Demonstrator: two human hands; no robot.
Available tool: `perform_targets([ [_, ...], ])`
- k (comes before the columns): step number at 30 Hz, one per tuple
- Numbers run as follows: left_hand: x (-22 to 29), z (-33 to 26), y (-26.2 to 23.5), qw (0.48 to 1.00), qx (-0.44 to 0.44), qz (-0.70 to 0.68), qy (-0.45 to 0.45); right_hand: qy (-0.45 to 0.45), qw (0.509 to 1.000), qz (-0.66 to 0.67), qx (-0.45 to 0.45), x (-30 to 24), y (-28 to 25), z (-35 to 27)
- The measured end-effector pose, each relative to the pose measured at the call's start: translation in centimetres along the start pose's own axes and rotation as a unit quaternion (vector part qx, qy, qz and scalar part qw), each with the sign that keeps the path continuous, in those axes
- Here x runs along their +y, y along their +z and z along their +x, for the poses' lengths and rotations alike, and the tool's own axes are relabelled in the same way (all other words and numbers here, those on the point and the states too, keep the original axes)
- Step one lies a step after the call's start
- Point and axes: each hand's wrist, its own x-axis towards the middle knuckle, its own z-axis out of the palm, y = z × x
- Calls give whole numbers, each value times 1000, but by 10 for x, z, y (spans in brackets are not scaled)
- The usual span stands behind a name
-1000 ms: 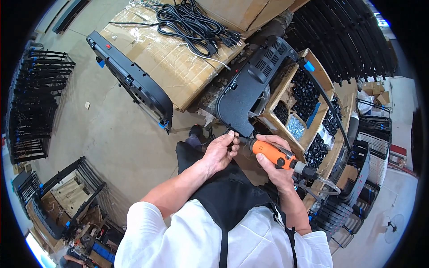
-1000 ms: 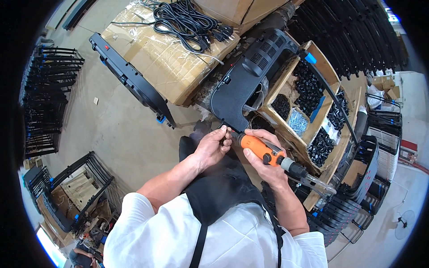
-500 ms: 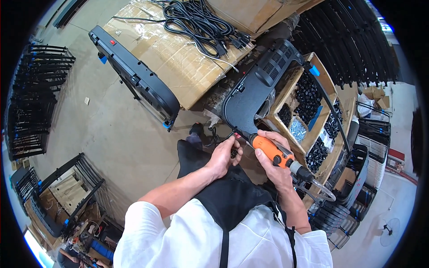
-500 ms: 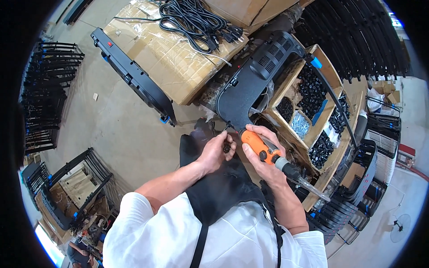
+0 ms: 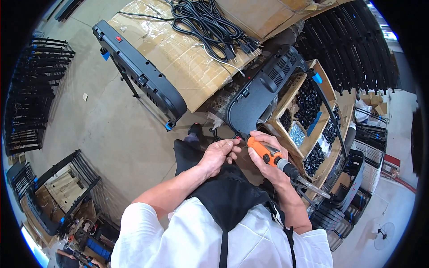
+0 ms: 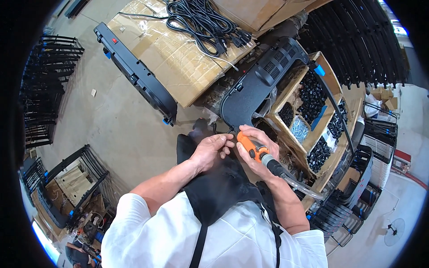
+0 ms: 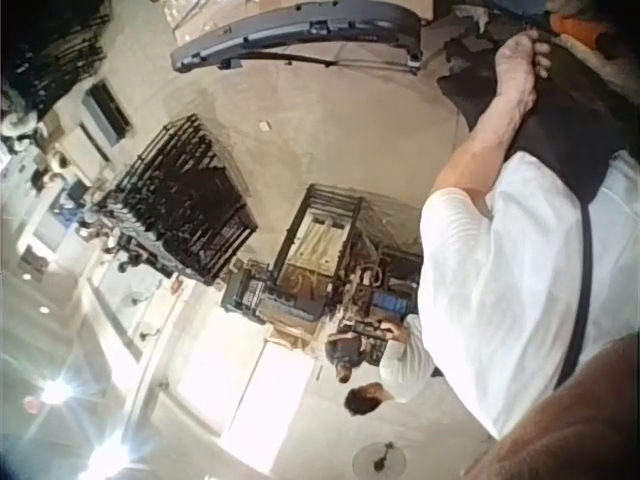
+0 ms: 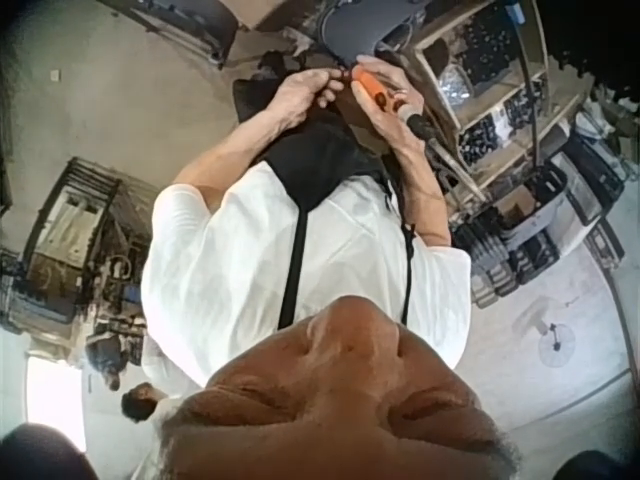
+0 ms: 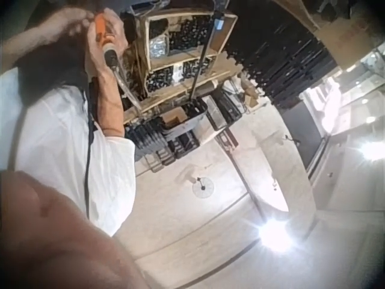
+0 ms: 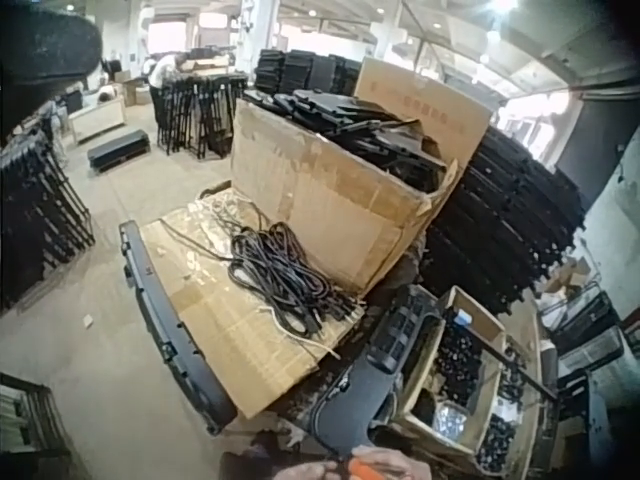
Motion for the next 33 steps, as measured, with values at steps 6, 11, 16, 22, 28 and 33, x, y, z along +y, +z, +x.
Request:
perform_targets([
  [6,15,0,5,997,29,-34,-65,11,1000,15,-3,-1,-1,2],
  [11,18,5,7,996,33,-42,-73,-4,1000,-5,-2,-1,2,5],
  [16,24,7,13,995,54,-30,-79,44,999,6,-9,-11,1,7],
  [22,31,15,26,992,68,-81,-64,55,987,133,76,-27,-13,1],
  [28,53,37,39,972,0,-229,-55,18,988,146,51,-27,-26,23],
  [33,64,48,46,968,-14,-245,-52,-8,987,152,46,-22,-32,36],
])
